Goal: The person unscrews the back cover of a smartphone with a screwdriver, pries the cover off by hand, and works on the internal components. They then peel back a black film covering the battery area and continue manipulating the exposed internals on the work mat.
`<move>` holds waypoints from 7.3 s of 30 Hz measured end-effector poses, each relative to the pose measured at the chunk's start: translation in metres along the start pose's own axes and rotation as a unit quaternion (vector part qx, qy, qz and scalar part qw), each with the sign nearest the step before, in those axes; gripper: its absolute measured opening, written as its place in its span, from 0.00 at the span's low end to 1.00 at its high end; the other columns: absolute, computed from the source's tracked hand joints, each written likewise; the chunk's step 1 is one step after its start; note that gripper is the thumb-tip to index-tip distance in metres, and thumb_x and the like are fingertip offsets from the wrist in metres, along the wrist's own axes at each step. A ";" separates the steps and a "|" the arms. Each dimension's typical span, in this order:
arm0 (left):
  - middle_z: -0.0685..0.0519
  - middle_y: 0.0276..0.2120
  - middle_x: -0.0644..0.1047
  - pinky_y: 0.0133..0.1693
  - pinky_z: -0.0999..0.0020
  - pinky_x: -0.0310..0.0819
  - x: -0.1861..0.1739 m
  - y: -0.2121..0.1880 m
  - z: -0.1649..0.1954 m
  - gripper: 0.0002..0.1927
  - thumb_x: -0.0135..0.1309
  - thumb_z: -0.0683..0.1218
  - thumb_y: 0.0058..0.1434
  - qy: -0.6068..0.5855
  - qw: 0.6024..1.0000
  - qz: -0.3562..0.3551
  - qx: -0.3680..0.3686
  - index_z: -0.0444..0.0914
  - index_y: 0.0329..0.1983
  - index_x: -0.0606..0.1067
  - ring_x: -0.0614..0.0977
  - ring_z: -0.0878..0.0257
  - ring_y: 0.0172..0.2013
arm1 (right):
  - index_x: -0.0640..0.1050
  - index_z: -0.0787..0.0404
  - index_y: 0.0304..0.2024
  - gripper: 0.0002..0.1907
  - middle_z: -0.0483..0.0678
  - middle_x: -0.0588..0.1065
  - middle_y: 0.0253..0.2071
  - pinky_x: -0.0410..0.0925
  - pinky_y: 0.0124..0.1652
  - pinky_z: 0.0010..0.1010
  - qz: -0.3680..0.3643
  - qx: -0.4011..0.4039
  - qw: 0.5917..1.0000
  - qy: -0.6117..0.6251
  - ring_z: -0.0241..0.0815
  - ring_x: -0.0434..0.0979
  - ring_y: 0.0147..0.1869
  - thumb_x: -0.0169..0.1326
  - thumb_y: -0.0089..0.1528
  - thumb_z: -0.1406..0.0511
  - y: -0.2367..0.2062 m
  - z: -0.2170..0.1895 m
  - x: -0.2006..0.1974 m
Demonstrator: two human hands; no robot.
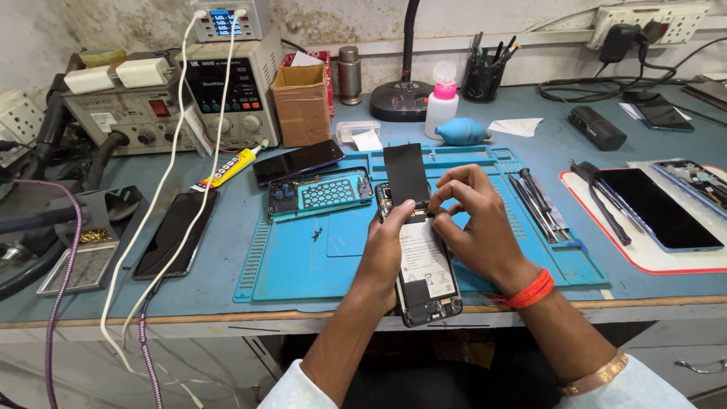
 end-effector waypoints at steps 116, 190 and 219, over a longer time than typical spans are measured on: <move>0.46 0.37 0.80 0.32 0.62 0.83 0.014 -0.005 0.007 0.18 0.43 0.52 0.70 -0.007 0.998 -0.058 0.035 0.35 0.53 0.73 0.86 0.57 0.34 | 0.73 0.64 0.65 0.25 0.40 0.77 0.45 0.68 0.44 0.22 -0.119 0.267 0.881 0.372 0.27 0.71 0.43 0.52 0.65 0.65 -0.009 0.045 0.024; 0.48 0.60 0.72 0.63 0.50 0.60 0.070 -0.065 0.049 0.32 0.54 0.36 0.58 0.601 0.690 -0.032 0.401 0.35 0.68 0.69 0.76 0.53 0.56 | 0.76 0.59 0.35 0.11 0.38 0.75 0.35 0.65 0.46 0.24 -0.008 0.173 0.935 0.309 0.29 0.70 0.41 0.50 0.69 0.61 -0.006 0.056 0.003; 0.49 0.55 0.77 0.60 0.53 0.62 0.004 -0.111 0.076 0.20 0.57 0.41 0.58 0.627 0.696 0.015 0.349 0.41 0.56 0.77 0.76 0.50 0.57 | 0.76 0.66 0.35 0.14 0.52 0.73 0.36 0.65 0.45 0.40 0.036 0.023 0.996 -0.075 0.50 0.74 0.44 0.56 0.65 0.60 -0.003 0.009 -0.006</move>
Point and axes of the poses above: each hand's wrist, its own y-axis towards the middle knuckle, its own x-axis out of the palm, z = x × y, the point moved 8 cm from there along y, towards the middle knuckle
